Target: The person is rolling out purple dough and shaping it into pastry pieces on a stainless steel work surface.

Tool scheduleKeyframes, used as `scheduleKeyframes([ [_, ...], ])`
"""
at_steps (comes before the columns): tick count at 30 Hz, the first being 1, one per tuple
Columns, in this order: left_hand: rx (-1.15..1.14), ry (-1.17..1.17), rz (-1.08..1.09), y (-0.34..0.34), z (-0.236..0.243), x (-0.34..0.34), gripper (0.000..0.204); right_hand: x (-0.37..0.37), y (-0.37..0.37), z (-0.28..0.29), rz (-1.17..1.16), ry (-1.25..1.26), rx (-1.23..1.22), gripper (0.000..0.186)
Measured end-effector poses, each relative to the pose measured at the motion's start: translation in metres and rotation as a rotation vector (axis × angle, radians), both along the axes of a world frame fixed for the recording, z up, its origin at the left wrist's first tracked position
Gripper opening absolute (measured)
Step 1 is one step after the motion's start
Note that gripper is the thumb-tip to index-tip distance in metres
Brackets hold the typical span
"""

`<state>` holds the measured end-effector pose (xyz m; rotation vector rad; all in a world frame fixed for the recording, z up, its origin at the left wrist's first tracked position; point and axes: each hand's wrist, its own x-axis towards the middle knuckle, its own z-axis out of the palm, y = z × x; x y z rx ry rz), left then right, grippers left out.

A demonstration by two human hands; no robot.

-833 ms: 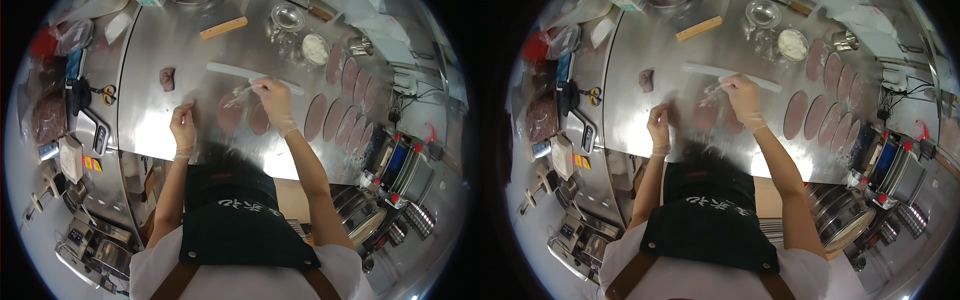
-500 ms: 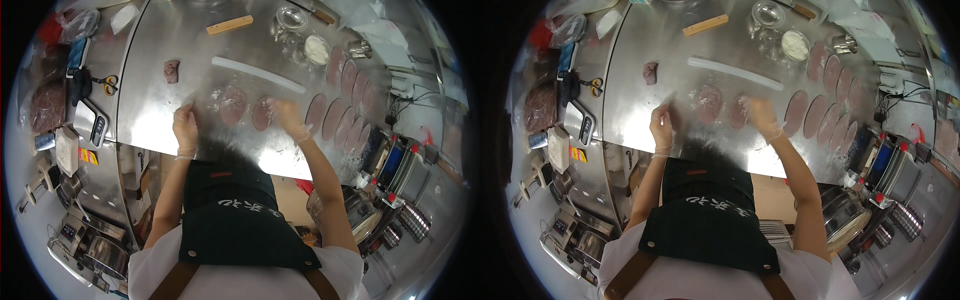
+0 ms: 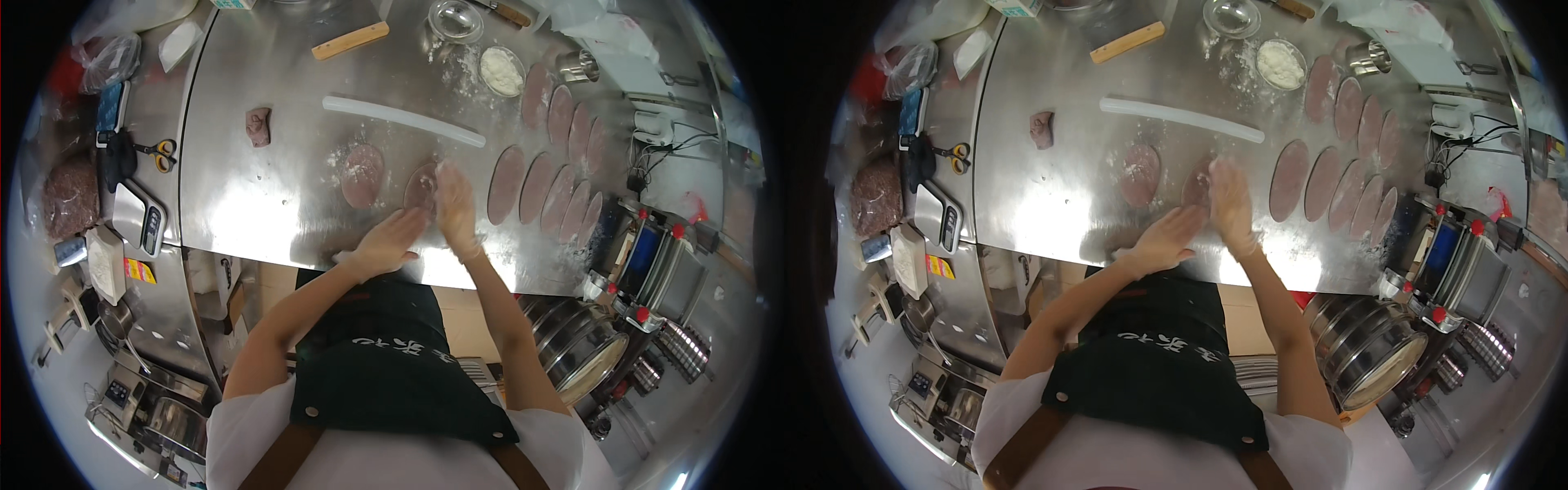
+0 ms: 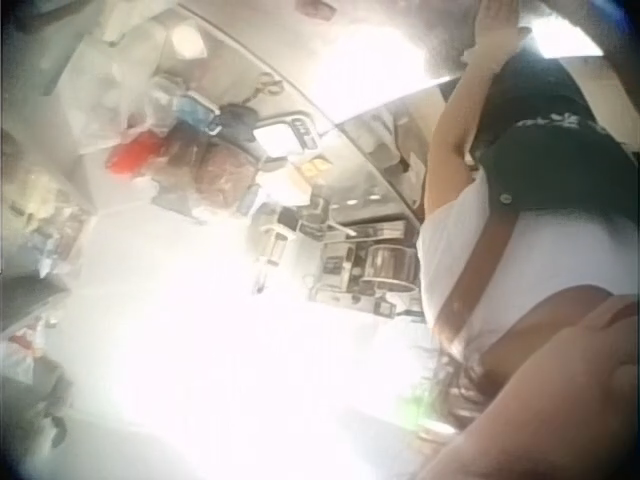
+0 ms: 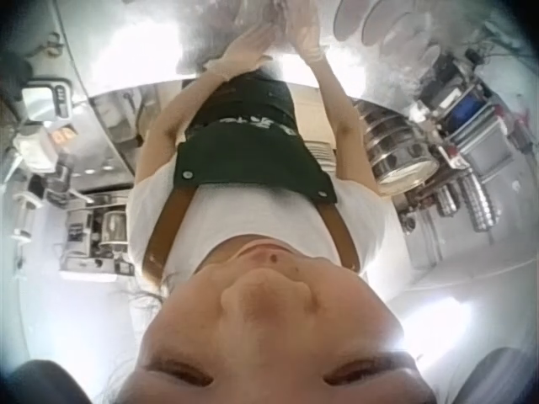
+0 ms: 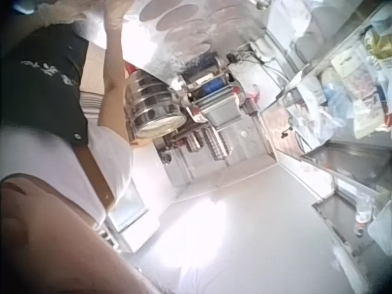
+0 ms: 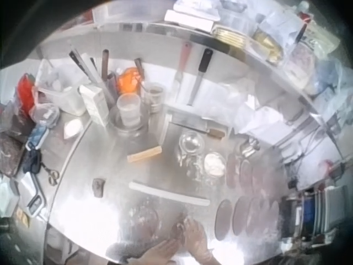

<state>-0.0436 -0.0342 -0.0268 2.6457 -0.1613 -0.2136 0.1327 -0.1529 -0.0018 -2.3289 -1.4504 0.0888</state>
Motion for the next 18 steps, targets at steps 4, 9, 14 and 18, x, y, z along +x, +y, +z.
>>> scheduleKeyframes([
  [4, 0.165, -0.006, 0.495, 0.075, 0.024, 0.009, 0.08, -0.055, 0.015, -0.011, 0.015, 0.093, -0.123, 0.064],
  [9, 0.114, 0.056, 0.255, 0.063, 0.028, -0.007, 0.08, -0.057, 0.012, -0.025, 0.359, 0.041, -0.218, 0.071],
  [14, -0.061, -0.153, 0.224, 0.073, 0.004, -0.039, 0.082, -0.035, 0.016, -0.014, 0.026, 0.135, -0.12, 0.065],
  [18, 0.206, 0.017, 0.378, 0.086, 0.036, 0.014, 0.078, -0.049, 0.022, -0.02, 0.34, 0.076, -0.118, 0.058],
])
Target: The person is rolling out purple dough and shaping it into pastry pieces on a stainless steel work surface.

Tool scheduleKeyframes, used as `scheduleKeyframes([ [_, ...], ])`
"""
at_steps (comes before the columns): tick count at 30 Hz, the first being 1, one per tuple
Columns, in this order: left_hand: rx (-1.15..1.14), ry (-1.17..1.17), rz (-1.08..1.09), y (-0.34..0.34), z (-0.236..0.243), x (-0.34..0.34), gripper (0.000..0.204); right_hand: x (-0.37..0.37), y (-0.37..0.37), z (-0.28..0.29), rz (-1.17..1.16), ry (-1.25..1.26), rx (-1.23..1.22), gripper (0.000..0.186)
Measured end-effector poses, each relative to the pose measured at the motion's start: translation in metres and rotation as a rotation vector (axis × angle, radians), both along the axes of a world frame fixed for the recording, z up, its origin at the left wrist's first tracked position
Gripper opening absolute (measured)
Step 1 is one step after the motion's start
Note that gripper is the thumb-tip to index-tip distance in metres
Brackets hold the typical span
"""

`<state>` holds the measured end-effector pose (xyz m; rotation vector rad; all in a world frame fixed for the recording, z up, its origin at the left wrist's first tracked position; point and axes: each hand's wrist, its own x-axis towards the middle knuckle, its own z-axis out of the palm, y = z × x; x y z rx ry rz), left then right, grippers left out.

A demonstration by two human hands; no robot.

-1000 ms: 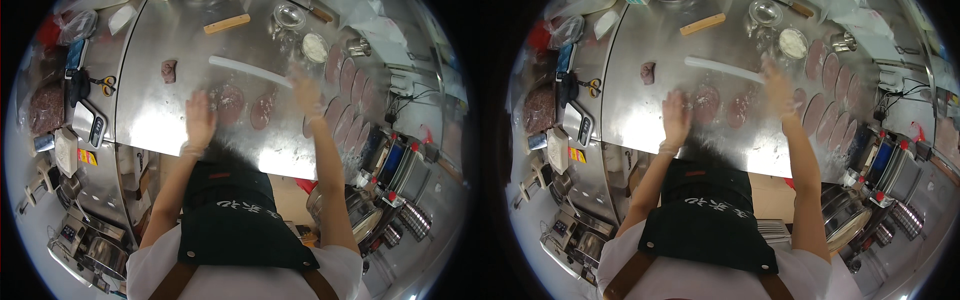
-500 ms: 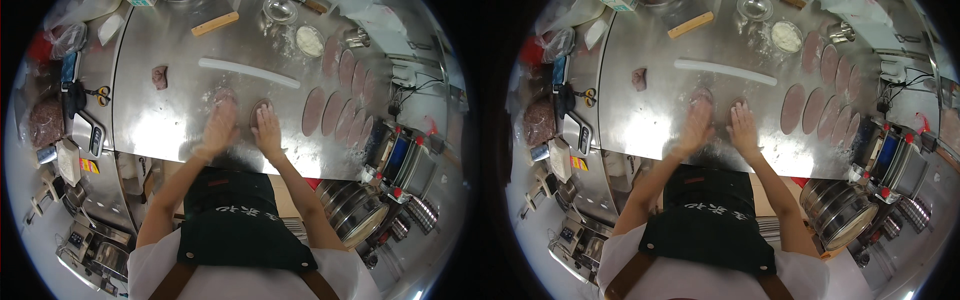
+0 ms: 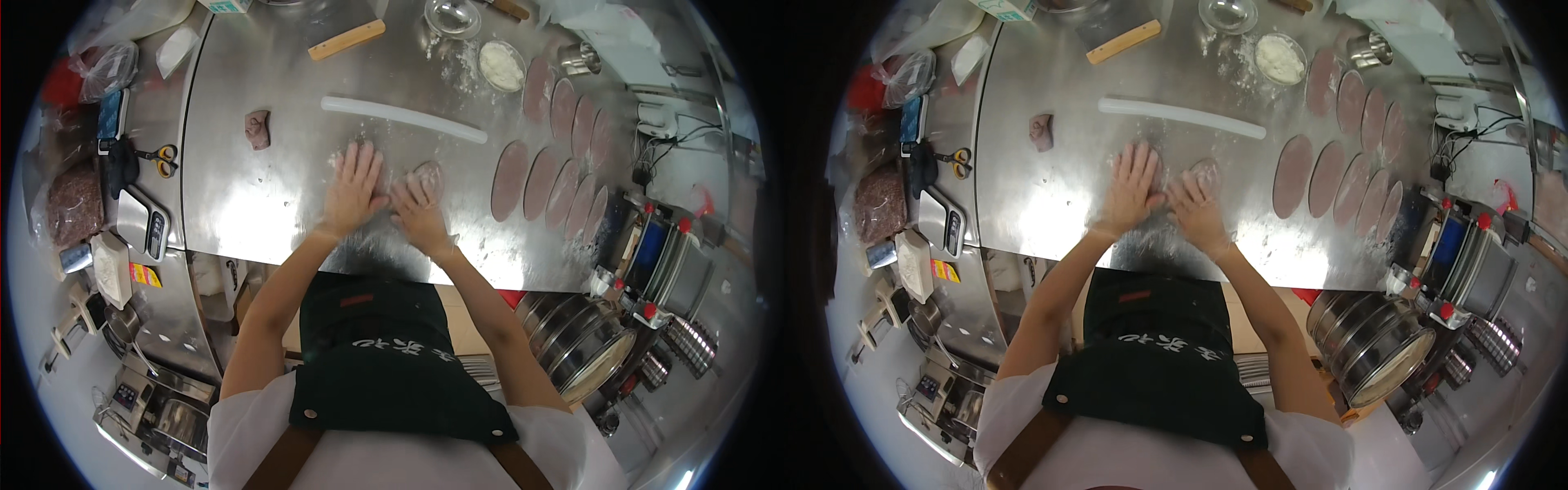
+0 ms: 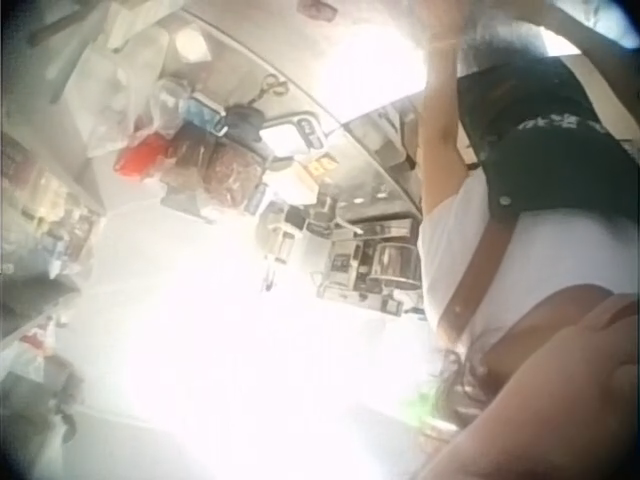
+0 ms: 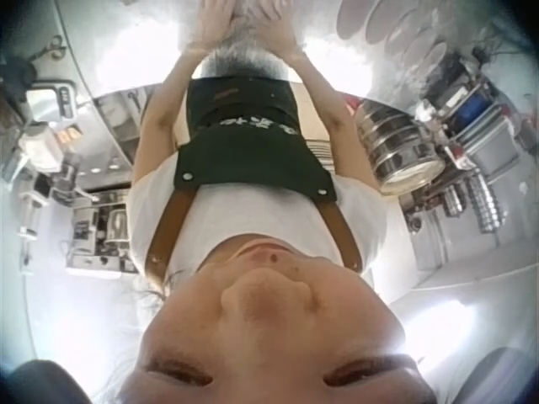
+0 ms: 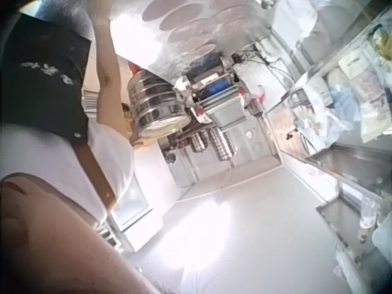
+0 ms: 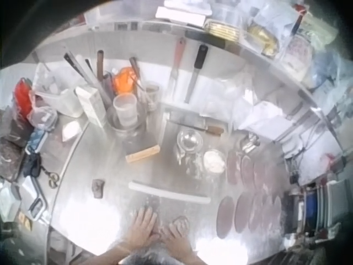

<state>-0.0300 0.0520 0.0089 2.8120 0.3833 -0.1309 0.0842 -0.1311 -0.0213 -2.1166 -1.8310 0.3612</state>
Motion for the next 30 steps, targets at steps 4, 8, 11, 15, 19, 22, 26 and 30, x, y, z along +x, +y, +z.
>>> scheduleKeyframes([
  [4, -0.148, -0.004, -0.225, -0.026, -0.02, -0.066, 0.07, 0.045, 0.002, -0.001, -0.321, -0.099, 0.084, 0.054],
  [8, -0.304, -0.258, -0.029, -0.006, -0.034, -0.068, 0.066, 0.121, 0.041, 0.022, -0.514, -0.183, 0.068, 0.055],
  [11, -0.041, -0.396, 0.212, 0.041, 0.003, 0.009, 0.064, 0.13, 0.033, 0.014, -0.514, -0.056, 0.075, 0.055],
  [15, 0.294, -0.388, 0.111, 0.076, 0.008, 0.027, 0.064, 0.097, 0.01, 0.023, -0.418, -0.115, 0.186, 0.045],
  [19, -0.052, 0.12, -0.027, 0.05, -0.002, -0.011, 0.071, 0.045, -0.037, 0.021, -0.433, -0.049, 0.14, 0.049],
  [22, -0.091, 0.022, 0.049, 0.03, -0.01, -0.027, 0.076, 0.022, -0.041, 0.018, -0.455, -0.023, 0.136, 0.055],
  [26, 0.015, -0.078, 0.157, 0.026, -0.013, -0.015, 0.091, 0.01, -0.024, 0.012, -0.569, -0.102, -0.088, 0.069],
  [30, 0.012, -0.036, 0.172, 0.031, -0.014, -0.003, 0.096, 0.018, -0.007, 0.02, -0.63, -0.162, -0.262, 0.076],
])
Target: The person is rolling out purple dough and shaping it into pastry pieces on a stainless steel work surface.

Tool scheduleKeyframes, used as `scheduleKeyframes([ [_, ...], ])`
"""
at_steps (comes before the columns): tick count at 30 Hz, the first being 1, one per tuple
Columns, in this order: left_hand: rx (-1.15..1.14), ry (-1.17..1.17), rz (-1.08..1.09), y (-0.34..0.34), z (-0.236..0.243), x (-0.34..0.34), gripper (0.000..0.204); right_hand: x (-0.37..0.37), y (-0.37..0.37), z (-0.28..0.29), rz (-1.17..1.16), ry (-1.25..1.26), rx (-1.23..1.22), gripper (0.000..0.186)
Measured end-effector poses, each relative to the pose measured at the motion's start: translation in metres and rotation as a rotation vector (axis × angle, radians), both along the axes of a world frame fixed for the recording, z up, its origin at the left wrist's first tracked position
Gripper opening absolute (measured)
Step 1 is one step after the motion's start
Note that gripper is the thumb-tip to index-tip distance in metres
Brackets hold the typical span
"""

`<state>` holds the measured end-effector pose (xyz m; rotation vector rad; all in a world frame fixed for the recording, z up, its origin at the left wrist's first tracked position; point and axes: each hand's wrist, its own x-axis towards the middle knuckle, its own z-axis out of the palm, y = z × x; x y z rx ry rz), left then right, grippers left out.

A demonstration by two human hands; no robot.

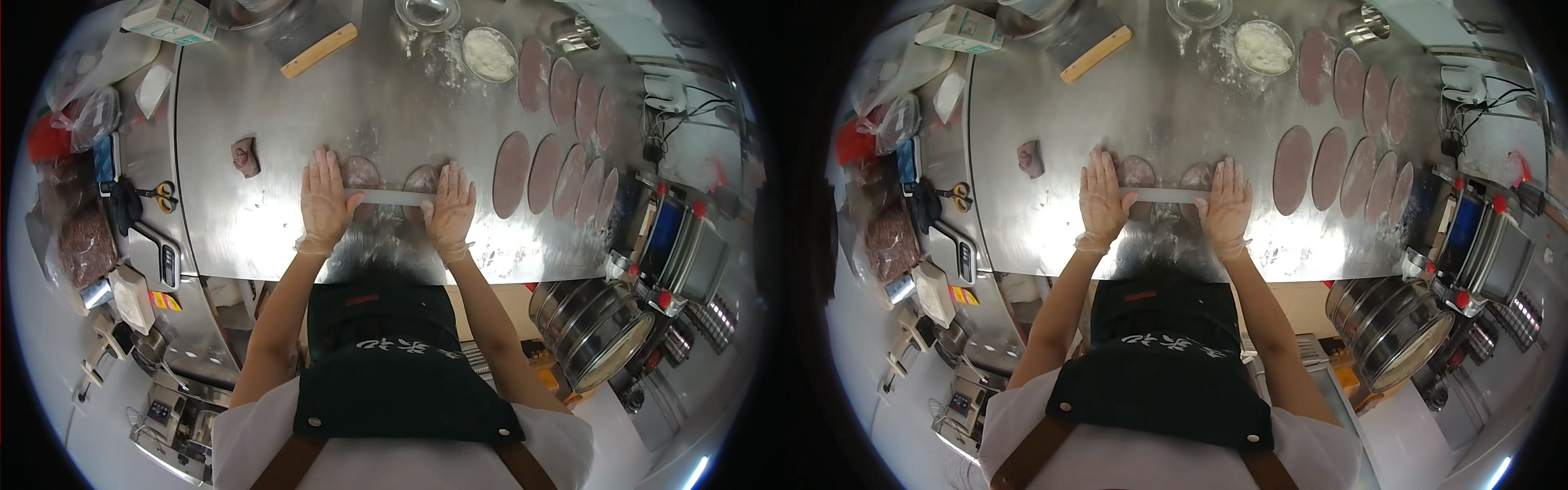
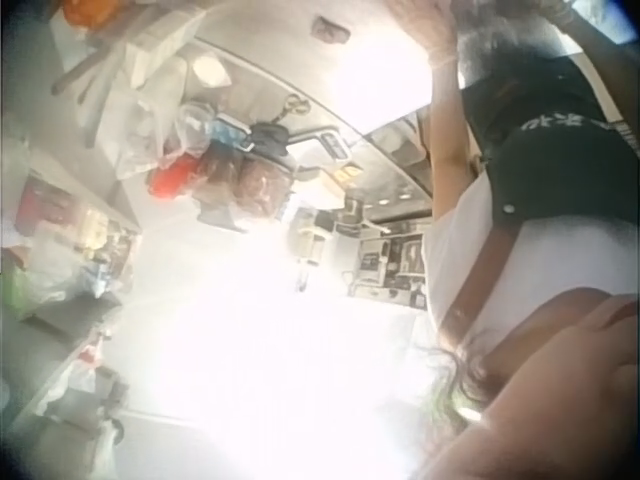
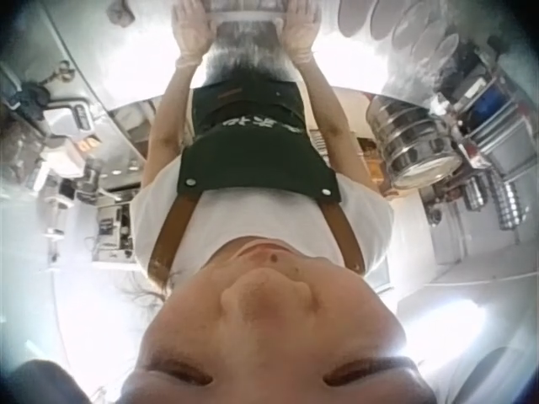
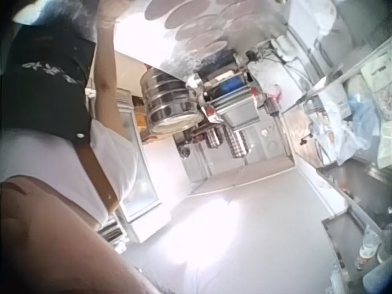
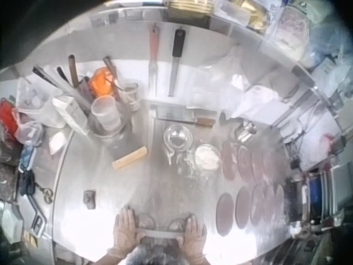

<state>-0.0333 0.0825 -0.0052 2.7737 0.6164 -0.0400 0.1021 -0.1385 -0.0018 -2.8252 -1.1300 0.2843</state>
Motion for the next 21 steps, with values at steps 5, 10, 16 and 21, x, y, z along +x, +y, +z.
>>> scheduleKeyframes([
  [5, 0.062, 0.038, 0.008, 0.02, 0.001, 0.037, 0.089, 0.029, 0.025, -0.003, -0.024, -0.061, -0.006, 0.076],
  [10, 0.093, 0.028, -0.028, 0.043, 0.005, 0.076, 0.084, 0.062, 0.048, -0.003, -0.055, -0.105, -0.02, 0.075],
  [16, 0.148, -0.16, 0.009, 0.071, -0.007, 0.119, 0.078, 0.105, 0.077, -0.009, -0.14, -0.255, 0.115, 0.07],
  [21, 0.064, -0.323, 0.092, 0.04, -0.011, 0.064, 0.082, 0.071, 0.048, -0.009, -0.166, -0.179, 0.184, 0.065],
])
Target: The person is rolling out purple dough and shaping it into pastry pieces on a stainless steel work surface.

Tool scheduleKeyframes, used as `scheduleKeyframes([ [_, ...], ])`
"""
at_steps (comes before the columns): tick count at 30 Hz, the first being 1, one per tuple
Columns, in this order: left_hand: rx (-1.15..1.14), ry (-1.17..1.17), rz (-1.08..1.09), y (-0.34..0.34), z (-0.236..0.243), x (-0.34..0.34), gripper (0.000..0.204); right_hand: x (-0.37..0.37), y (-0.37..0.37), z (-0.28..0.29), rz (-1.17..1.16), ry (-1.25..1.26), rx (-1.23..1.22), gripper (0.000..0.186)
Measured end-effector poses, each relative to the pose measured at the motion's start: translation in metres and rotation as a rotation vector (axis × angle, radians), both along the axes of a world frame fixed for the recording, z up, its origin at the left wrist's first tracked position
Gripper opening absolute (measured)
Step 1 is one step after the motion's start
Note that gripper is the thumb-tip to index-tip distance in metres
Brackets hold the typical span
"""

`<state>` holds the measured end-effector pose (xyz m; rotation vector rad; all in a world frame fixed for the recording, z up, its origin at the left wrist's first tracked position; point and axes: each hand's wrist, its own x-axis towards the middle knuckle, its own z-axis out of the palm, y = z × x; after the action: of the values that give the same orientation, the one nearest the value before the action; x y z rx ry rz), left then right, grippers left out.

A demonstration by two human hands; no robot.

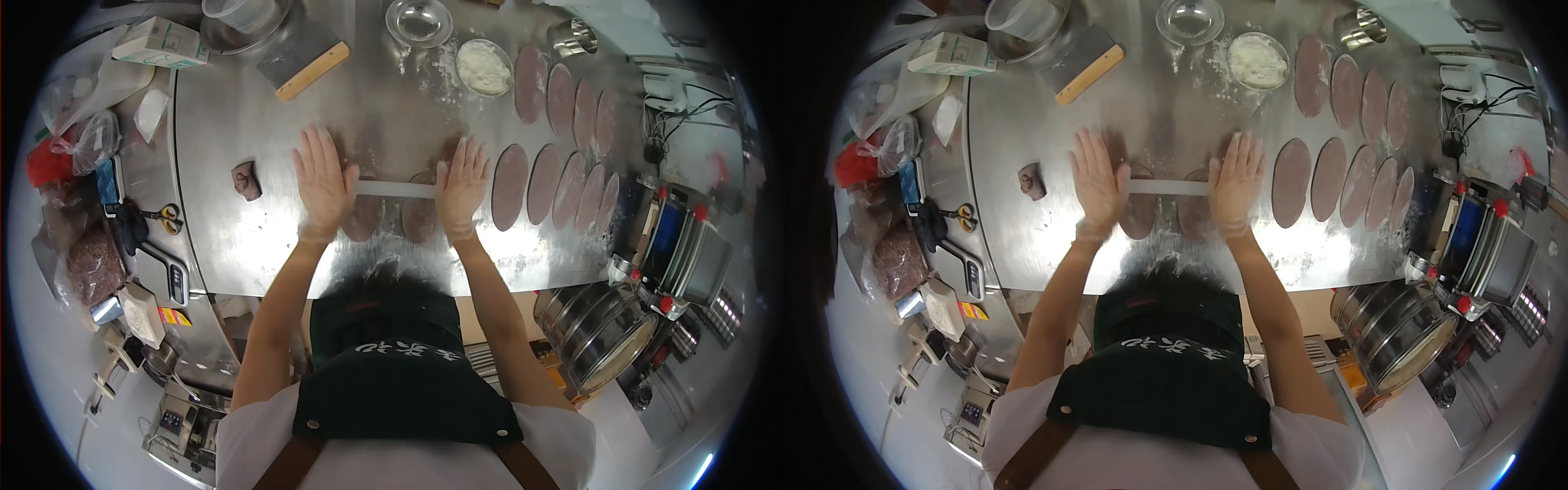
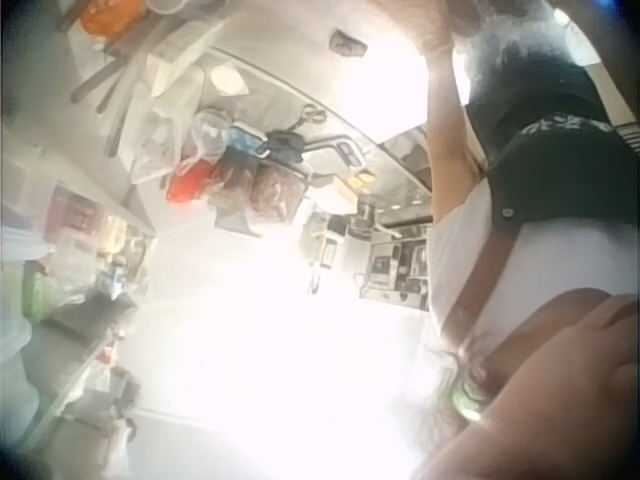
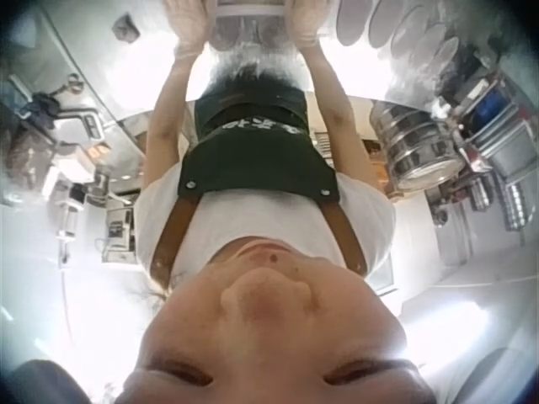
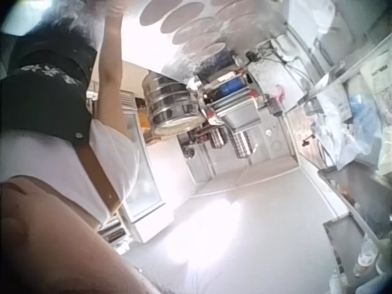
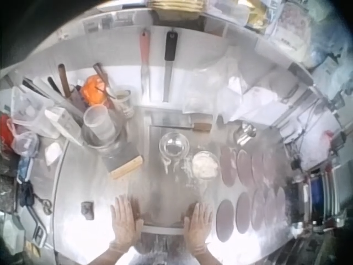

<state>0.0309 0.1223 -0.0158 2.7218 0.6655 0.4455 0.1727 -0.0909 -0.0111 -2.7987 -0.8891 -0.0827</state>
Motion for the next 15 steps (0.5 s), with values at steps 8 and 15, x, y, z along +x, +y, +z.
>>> scheduleKeyframes([
  [8, 0.097, 0.348, -0.068, 0.011, 0.013, 0.037, 0.082, 0.015, 0.026, -0.003, -0.129, -0.044, -0.103, 0.07],
  [15, 0.255, 0.148, -0.061, 0.041, 0.003, 0.089, 0.074, 0.059, 0.038, -0.02, -0.026, -0.066, 0.237, 0.055],
])
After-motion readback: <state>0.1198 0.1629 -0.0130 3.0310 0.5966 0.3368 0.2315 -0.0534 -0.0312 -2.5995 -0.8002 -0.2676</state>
